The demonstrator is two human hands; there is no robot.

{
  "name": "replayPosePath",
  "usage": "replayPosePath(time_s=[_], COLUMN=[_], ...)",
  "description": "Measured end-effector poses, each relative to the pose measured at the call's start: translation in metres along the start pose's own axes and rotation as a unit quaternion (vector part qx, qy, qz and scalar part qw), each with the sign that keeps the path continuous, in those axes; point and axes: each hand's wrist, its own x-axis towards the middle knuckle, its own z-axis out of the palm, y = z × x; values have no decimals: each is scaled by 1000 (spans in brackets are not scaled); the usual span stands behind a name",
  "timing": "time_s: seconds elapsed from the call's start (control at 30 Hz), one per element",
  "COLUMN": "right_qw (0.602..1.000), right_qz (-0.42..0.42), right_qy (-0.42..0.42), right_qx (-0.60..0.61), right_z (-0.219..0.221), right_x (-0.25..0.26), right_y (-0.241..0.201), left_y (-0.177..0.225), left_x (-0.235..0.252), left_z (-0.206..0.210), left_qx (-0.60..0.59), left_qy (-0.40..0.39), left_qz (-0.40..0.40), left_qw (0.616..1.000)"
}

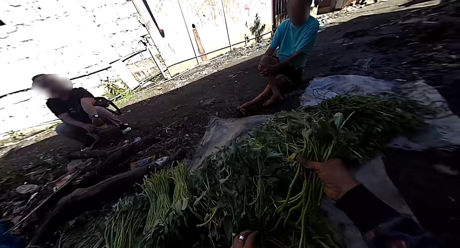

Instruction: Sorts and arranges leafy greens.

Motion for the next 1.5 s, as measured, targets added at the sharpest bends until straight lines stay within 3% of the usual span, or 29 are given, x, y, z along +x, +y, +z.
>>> replayPosePath(time_s=[0.03, 0.1, 0.23, 0.33, 0.4, 0.43, 0.5, 0.57, 0.6, 0.63, 0.7, 0.77, 0.83, 0.93, 1.07, 1.13, 1.23, 1.37, 1.5], right_qw=[1000, 998, 991, 991, 995, 999, 996, 982, 970, 958, 936, 925, 920, 917, 909, 912, 927, 966, 991], right_qz=[10, 36, 55, 58, 43, 31, -14, -69, -93, -118, -155, -176, -186, -186, -196, -202, -198, -145, -27], right_qy=[-16, -54, -121, -120, -84, -42, 50, 84, 93, 97, 94, 90, 90, 103, 85, 63, 29, -25, -85], right_qx=[3, 14, 15, -14, -26, -8, 70, 155, 202, 244, 302, 325, 332, 337, 358, 351, 316, 212, 99], right_z=[1, 4, 1, -6, -9, -10, -21, -42, -53, -63, -78, -83, -82, -80, -89, -94, -90, -62, -18], right_x=[-4, -14, -25, -19, -13, -9, 6, 21, 26, 28, 27, 24, 22, 21, 27, 30, 31, 25, 4], right_y=[0, -2, -4, -2, 3, 3, -4, -16, -23, -30, -42, -47, -47, -47, -44, -43, -38, -25, -10], left_y=[9, 28, 46, 44, 37, 32, 18, 6, 4, 3, 5, 9, 11, 21, 11, 1, -2, 28, 68], left_x=[4, 15, 19, 9, 0, -3, -10, -10, -6, -1, 13, 37, 73, 128, 171, 174, 154, 113, 78], left_z=[4, 10, 15, 20, 27, 31, 33, 15, 2, -6, -14, -8, 4, 19, 28, 14, -13, -32, -45], left_qx=[-48, -72, -29, -36, -44, -46, -20, 35, 48, 67, 63, 44, 33, 95, 202, 123, -80, -271, -311], left_qy=[70, 123, 68, 36, 71, 106, 126, 0, -66, -78, -25, 29, 40, -29, -139, -87, 64, 188, 221], left_qz=[62, 136, 191, 286, 308, 285, 161, -21, -104, -146, -121, -44, -1, -79, -181, -193, -127, 2, 23], left_qw=[995, 980, 979, 957, 948, 951, 979, 999, 991, 984, 990, 998, 999, 992, 953, 970, 987, 944, 924])
